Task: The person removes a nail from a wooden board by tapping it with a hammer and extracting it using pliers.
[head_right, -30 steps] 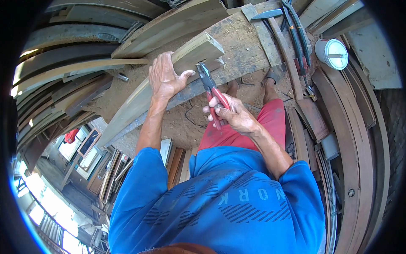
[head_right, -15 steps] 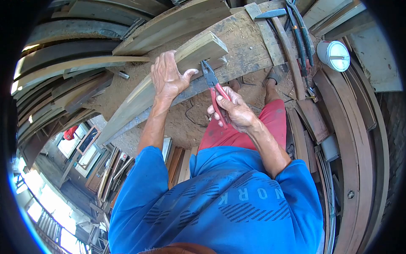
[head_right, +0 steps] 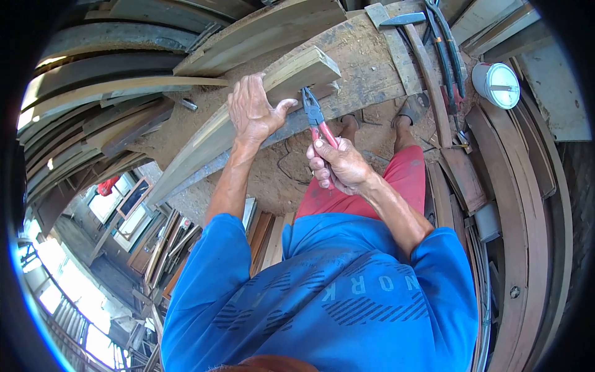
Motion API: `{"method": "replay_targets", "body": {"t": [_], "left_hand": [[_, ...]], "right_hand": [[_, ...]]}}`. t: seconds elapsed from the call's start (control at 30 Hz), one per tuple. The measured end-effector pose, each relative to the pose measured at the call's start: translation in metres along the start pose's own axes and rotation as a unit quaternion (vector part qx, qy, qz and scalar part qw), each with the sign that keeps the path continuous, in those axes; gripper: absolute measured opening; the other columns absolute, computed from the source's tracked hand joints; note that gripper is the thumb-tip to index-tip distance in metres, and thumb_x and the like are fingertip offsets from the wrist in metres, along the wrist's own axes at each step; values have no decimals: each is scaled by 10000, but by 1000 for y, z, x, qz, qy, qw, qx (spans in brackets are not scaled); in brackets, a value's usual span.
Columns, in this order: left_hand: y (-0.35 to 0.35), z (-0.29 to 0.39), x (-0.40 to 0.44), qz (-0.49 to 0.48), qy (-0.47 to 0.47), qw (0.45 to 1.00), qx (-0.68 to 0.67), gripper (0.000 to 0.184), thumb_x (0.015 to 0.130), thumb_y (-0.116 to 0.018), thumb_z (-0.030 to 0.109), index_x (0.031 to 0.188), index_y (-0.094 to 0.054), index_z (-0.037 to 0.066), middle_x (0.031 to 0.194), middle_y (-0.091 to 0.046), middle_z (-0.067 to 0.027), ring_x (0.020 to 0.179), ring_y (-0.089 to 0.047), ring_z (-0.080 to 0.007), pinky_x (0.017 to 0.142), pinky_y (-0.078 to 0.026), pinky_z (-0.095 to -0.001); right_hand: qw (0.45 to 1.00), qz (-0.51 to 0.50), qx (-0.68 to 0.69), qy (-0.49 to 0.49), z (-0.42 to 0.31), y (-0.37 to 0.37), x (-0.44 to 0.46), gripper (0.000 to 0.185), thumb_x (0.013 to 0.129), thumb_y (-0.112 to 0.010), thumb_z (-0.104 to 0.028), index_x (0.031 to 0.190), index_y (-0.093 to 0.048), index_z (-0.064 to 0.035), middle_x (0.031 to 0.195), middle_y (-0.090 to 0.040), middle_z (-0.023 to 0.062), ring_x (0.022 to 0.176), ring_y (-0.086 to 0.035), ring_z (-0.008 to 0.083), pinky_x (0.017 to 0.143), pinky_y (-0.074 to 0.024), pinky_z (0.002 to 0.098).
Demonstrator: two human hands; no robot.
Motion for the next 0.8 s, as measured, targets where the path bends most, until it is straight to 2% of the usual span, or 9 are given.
{"method": "replay_targets", "body": {"t": [0.17, 0.27, 0.37, 0.47, 0.6, 0.7, 0.8], "left_hand": [[-1, 0, -2, 8, -3, 1000, 4, 816, 609, -992, 411, 1221, -594, 49, 1109, -647, -135, 1062, -626, -357, 880, -477, -496], [-1, 0, -2, -1, 3, 1000, 2, 807, 610, -993, 415, 1217, -600, 55, 1109, -645, -132, 1068, -624, -353, 882, -473, -496], [-1, -1, -1, -4, 6, 1000, -3, 798, 613, -994, 417, 1212, -607, 59, 1104, -644, -129, 1070, -622, -352, 882, -471, -496], [0, -1, -2, -4, 2, 1000, -6, 793, 614, -994, 415, 1210, -610, 59, 1097, -645, -130, 1065, -624, -353, 881, -470, -498], [0, -1, 0, 3, 1, 1000, -13, 786, 621, -991, 412, 1211, -611, 59, 1094, -648, -132, 1061, -626, -356, 882, -469, -502], [1, -1, 1, -5, 5, 1000, -15, 791, 619, -992, 410, 1214, -610, 57, 1099, -650, -135, 1064, -626, -359, 887, -470, -501], [1, 0, 2, -6, 6, 1000, -10, 796, 616, -993, 407, 1218, -610, 53, 1100, -650, -139, 1065, -626, -362, 896, -473, -499]], "right_hand": [[995, 33, -93, 24, -4, 2, -1, 355, 1127, -576, -397, 1042, -613, -54, 742, -539, -12, 556, -511, 101, 475, -458, 278], [1000, 7, 26, -2, -1, -4, -2, 355, 1134, -564, -380, 1018, -616, -49, 727, -538, -12, 547, -512, 101, 471, -456, 278], [1000, 18, 1, 3, -3, -4, -2, 349, 1137, -560, -373, 1018, -616, -50, 728, -541, -11, 546, -513, 102, 473, -452, 281], [978, 89, -185, 31, -7, 4, -2, 349, 1135, -563, -382, 1023, -619, -56, 728, -543, -14, 542, -511, 102, 476, -448, 283], [1000, 28, -4, 15, 0, -5, -1, 364, 1130, -571, -393, 1004, -622, -56, 719, -537, -21, 541, -517, 100, 473, -443, 285], [995, 61, -80, 17, -3, -2, -2, 361, 1124, -583, -400, 1010, -620, -60, 722, -540, -21, 541, -514, 101, 473, -441, 286], [969, 94, -225, 50, -10, 7, -1, 359, 1125, -578, -400, 1013, -619, -61, 722, -541, -22, 540, -516, 100, 470, -439, 283]]}}
Point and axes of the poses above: each hand's wrist, its own x-axis towards the middle knuckle, its own y-axis out of the back of the hand, z = x × y, the point moved 2 cm from there along x, towards the middle knuckle
